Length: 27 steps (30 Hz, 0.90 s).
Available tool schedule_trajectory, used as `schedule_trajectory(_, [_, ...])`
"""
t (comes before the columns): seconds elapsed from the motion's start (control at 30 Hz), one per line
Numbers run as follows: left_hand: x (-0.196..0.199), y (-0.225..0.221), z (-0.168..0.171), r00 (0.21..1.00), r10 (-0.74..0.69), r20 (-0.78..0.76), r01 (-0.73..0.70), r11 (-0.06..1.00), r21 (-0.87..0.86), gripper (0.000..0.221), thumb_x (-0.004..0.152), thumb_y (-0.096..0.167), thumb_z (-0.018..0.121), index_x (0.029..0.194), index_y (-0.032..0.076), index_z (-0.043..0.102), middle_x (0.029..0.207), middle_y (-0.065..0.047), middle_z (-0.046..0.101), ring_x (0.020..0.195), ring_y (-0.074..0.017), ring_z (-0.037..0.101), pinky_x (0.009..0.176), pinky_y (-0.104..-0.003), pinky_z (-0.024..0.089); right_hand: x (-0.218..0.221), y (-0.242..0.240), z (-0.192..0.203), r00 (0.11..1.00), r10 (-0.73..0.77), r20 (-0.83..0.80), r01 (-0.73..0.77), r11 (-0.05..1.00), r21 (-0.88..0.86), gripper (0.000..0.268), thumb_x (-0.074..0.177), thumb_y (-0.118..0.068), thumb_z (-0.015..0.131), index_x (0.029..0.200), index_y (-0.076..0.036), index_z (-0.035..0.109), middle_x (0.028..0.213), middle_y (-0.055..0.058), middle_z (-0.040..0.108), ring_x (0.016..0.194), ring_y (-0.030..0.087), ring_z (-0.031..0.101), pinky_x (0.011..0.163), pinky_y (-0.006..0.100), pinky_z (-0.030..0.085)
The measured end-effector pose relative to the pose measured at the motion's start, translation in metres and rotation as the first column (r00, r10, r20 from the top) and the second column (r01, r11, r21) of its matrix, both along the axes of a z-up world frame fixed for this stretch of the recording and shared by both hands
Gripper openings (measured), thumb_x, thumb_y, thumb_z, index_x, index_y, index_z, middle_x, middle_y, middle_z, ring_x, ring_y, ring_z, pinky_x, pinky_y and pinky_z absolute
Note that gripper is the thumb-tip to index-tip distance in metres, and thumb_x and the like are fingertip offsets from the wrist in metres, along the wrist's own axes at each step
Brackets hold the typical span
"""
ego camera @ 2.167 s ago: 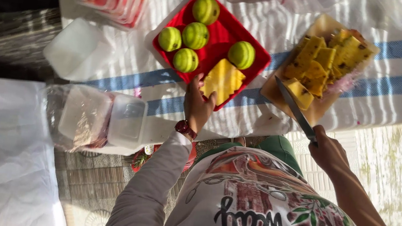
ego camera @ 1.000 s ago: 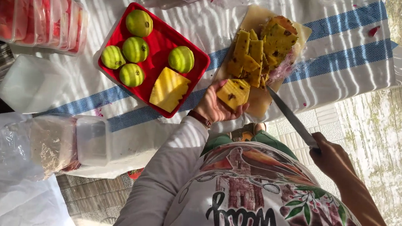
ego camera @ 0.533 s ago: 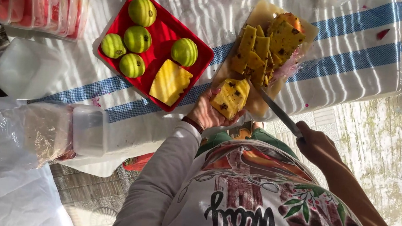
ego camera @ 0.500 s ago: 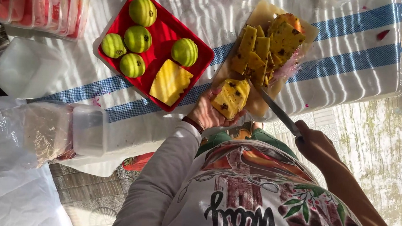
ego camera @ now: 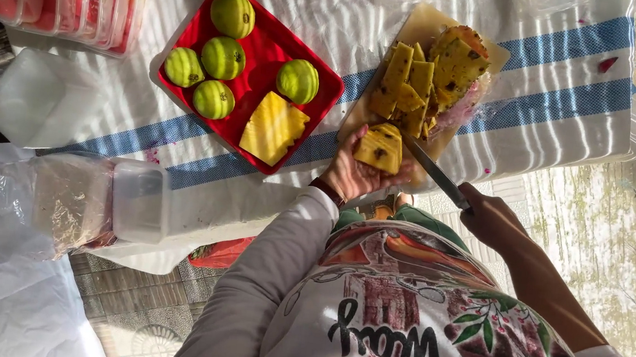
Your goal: Peeling and slicing a whole pineapple on a cutting board using a large knife.
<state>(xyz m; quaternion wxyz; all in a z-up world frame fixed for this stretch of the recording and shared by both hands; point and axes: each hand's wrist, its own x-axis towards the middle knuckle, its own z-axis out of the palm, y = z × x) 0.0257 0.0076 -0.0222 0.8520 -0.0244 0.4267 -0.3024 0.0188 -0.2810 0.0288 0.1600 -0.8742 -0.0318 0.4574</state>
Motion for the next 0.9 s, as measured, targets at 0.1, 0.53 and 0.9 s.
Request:
schedule_trajectory(0.1, [-0.001, -0.006, -0.016, 0.995, 0.068, -0.066, -0.069, 0.998, -0.007, 0.062, 0.085, 0.048, 0.074, 0.129, 0.006, 0.060, 0.131, -0.038, 0.058, 0.119, -0.0539, 0.060, 0.106, -0.068, 0.047, 0.008, 0.006, -0.006, 0.999, 0.036, 0.033, -0.036, 0.999, -0.008, 0.033, 0.091, -0.024, 0.054, 0.123, -0.023, 0.051, 0.110, 0.026, 0.073, 0.109, 0.048, 0.069, 0.087, 0.061, 0.054])
schedule_trajectory(0.53, [-0.015, -0.034, -0.041, 0.982, 0.165, -0.093, -0.155, 0.982, 0.113, 0.062, 0.087, 0.050, 0.076, 0.128, 0.007, 0.058, 0.123, -0.027, 0.067, 0.111, -0.0379, 0.070, 0.098, -0.052, 0.059, -0.008, 0.031, 0.104, 0.980, -0.014, 0.198, 0.012, 1.000, 0.011, 0.025, 0.102, -0.034, 0.049, 0.119, -0.015, 0.051, 0.104, 0.028, 0.072, 0.101, 0.053, 0.069, 0.084, 0.067, 0.052])
schedule_trajectory(0.9, [-0.023, -0.052, -0.062, 0.981, 0.173, -0.093, -0.169, 0.984, 0.046, 0.062, 0.091, 0.053, 0.074, 0.126, 0.008, 0.052, 0.106, -0.025, 0.070, 0.094, -0.0361, 0.074, 0.086, -0.055, 0.064, -0.021, 0.042, 0.101, 0.902, 0.269, 0.339, -0.257, 0.963, -0.081, 0.015, 0.106, -0.026, 0.046, 0.110, -0.015, 0.057, 0.078, 0.013, 0.070, 0.071, 0.036, 0.075, 0.073, 0.054, 0.062])
